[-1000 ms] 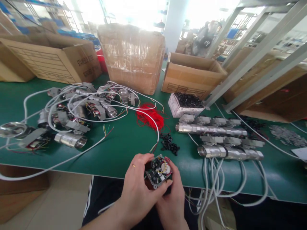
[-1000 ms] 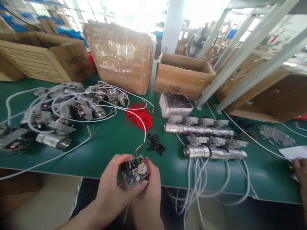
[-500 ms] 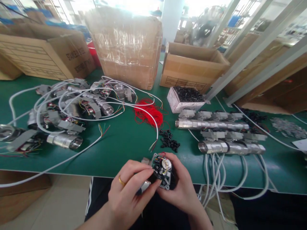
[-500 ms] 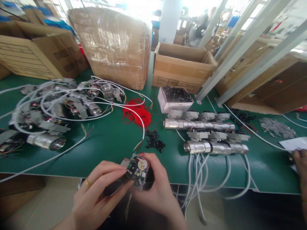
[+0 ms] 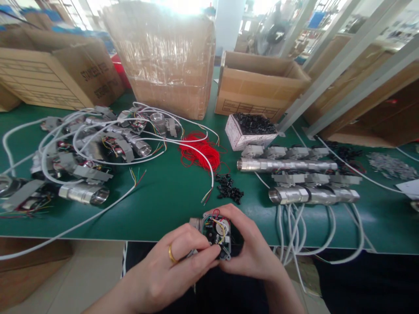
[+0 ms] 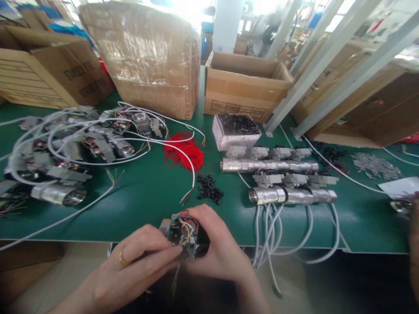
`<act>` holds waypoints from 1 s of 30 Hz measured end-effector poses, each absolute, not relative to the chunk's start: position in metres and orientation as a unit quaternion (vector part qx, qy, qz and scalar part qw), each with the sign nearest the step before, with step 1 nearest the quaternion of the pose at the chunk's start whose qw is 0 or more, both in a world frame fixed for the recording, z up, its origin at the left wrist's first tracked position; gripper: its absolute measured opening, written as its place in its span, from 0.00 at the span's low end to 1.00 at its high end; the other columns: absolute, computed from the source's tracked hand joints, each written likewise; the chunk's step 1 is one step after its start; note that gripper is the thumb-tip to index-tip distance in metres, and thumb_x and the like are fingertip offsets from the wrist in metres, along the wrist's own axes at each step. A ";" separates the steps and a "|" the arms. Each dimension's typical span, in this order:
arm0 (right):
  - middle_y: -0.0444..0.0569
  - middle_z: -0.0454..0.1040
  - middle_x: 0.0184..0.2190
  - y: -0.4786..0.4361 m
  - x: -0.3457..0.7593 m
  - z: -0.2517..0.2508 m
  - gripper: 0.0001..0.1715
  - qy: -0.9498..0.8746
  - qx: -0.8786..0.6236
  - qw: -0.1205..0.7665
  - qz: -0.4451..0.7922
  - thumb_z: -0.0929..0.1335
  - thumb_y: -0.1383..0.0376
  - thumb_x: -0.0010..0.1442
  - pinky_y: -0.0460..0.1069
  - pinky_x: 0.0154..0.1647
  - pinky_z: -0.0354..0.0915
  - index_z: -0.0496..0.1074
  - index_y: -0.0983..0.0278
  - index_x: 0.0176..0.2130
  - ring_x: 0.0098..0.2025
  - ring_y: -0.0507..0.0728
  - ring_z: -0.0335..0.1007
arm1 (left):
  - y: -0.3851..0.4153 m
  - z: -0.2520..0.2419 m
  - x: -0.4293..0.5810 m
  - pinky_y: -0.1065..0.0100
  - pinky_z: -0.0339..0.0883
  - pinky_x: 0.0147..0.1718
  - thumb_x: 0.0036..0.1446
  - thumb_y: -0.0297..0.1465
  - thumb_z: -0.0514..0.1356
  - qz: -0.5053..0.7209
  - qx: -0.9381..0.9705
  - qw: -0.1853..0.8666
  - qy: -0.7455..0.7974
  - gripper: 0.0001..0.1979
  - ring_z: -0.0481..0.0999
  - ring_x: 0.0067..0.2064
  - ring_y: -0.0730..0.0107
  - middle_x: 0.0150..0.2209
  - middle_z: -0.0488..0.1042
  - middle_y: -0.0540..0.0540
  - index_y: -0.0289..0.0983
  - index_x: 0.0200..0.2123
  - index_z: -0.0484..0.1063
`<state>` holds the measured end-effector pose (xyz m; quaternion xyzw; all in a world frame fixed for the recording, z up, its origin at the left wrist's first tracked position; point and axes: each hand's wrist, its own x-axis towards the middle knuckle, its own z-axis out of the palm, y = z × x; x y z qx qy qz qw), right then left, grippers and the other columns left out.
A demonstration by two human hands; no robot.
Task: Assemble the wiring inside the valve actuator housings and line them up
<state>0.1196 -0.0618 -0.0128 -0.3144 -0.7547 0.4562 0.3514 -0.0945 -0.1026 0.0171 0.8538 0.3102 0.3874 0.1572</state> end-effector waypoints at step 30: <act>0.47 0.71 0.47 -0.070 0.118 -0.022 0.37 -0.711 -0.313 0.376 0.505 0.75 0.71 0.49 0.53 0.48 0.67 0.67 0.55 0.57 0.48 0.60 0.71 | -0.075 0.020 -0.074 0.66 0.71 0.42 0.58 0.27 0.68 0.452 0.672 0.398 0.430 0.08 0.76 0.42 0.65 0.40 0.75 0.48 0.39 0.41 0.77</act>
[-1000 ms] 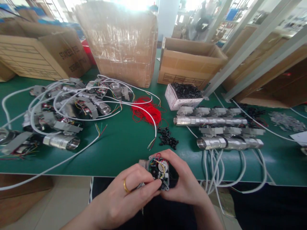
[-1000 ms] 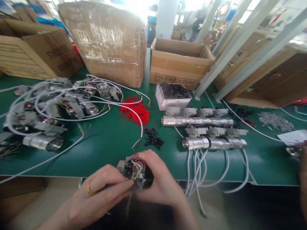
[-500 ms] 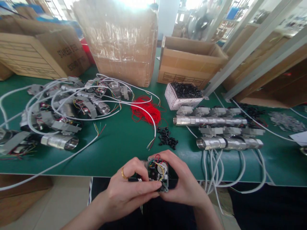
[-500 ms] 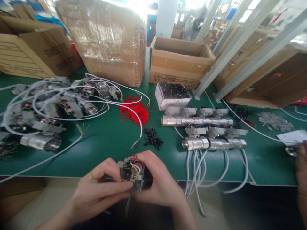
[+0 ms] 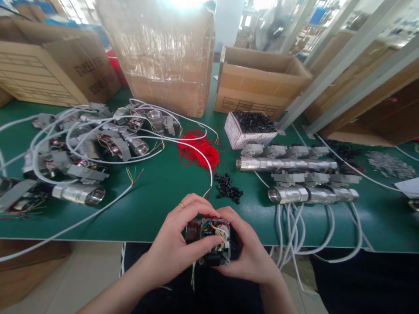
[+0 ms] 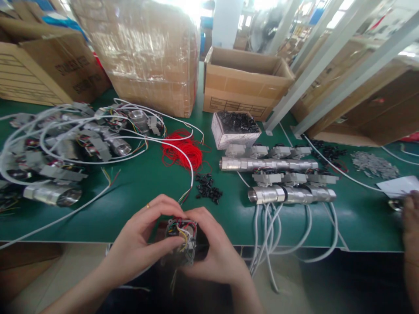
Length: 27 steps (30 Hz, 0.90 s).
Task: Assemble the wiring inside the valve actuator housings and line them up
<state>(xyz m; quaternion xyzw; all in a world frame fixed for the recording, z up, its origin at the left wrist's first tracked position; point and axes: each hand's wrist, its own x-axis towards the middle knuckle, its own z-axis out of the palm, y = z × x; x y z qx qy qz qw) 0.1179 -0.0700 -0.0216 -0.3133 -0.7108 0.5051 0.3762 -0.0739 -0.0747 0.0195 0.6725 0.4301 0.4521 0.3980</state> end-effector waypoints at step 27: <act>0.46 0.73 0.44 -0.069 0.115 -0.019 0.28 -0.707 -0.332 0.387 0.490 0.73 0.70 0.49 0.52 0.48 0.67 0.69 0.58 0.49 0.46 0.59 0.72 | -0.069 0.041 -0.062 0.63 0.70 0.44 0.63 0.19 0.60 0.380 0.836 0.234 0.319 0.11 0.70 0.39 0.65 0.33 0.75 0.48 0.37 0.30 0.73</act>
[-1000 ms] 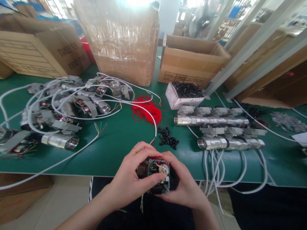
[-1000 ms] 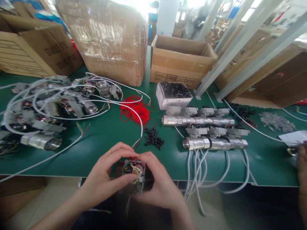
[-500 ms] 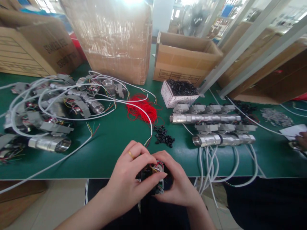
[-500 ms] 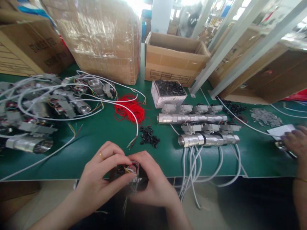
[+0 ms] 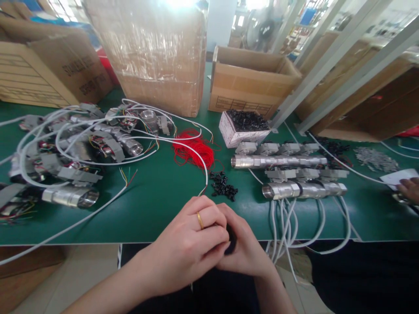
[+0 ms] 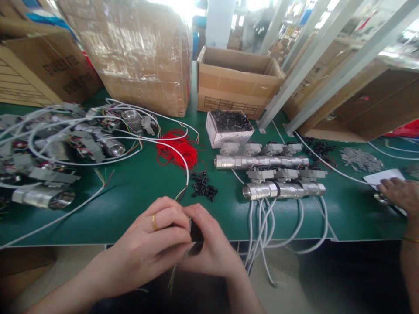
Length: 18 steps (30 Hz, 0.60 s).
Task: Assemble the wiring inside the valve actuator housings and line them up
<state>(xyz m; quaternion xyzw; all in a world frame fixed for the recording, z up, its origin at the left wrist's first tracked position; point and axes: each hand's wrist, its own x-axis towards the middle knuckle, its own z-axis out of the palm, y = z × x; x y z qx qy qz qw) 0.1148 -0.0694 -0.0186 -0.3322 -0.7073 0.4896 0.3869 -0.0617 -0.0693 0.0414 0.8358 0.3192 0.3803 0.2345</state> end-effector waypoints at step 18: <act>0.49 0.74 0.49 -0.072 0.113 -0.025 0.36 -0.688 -0.334 0.393 0.510 0.77 0.69 0.50 0.52 0.48 0.71 0.69 0.54 0.56 0.49 0.61 0.74 | -0.093 0.012 -0.087 0.71 0.74 0.36 0.60 0.21 0.62 0.494 0.681 0.262 0.473 0.12 0.77 0.36 0.69 0.36 0.76 0.47 0.39 0.44 0.79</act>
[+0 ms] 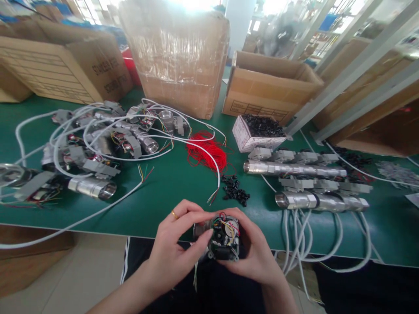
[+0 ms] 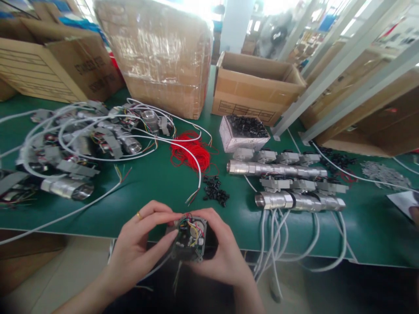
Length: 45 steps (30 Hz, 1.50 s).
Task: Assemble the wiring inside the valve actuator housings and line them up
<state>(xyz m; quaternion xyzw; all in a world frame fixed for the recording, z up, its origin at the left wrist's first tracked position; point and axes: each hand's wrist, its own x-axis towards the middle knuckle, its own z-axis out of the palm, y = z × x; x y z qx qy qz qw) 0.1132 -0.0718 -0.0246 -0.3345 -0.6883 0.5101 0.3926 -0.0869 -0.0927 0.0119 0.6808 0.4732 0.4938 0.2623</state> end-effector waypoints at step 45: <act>0.47 0.73 0.50 -0.072 0.115 -0.022 0.37 -0.703 -0.342 0.370 0.502 0.76 0.71 0.50 0.52 0.50 0.69 0.68 0.54 0.57 0.50 0.59 0.73 | -0.101 0.032 -0.073 0.78 0.66 0.25 0.55 0.23 0.61 0.422 0.636 0.306 0.570 0.08 0.72 0.24 0.77 0.23 0.71 0.55 0.37 0.24 0.72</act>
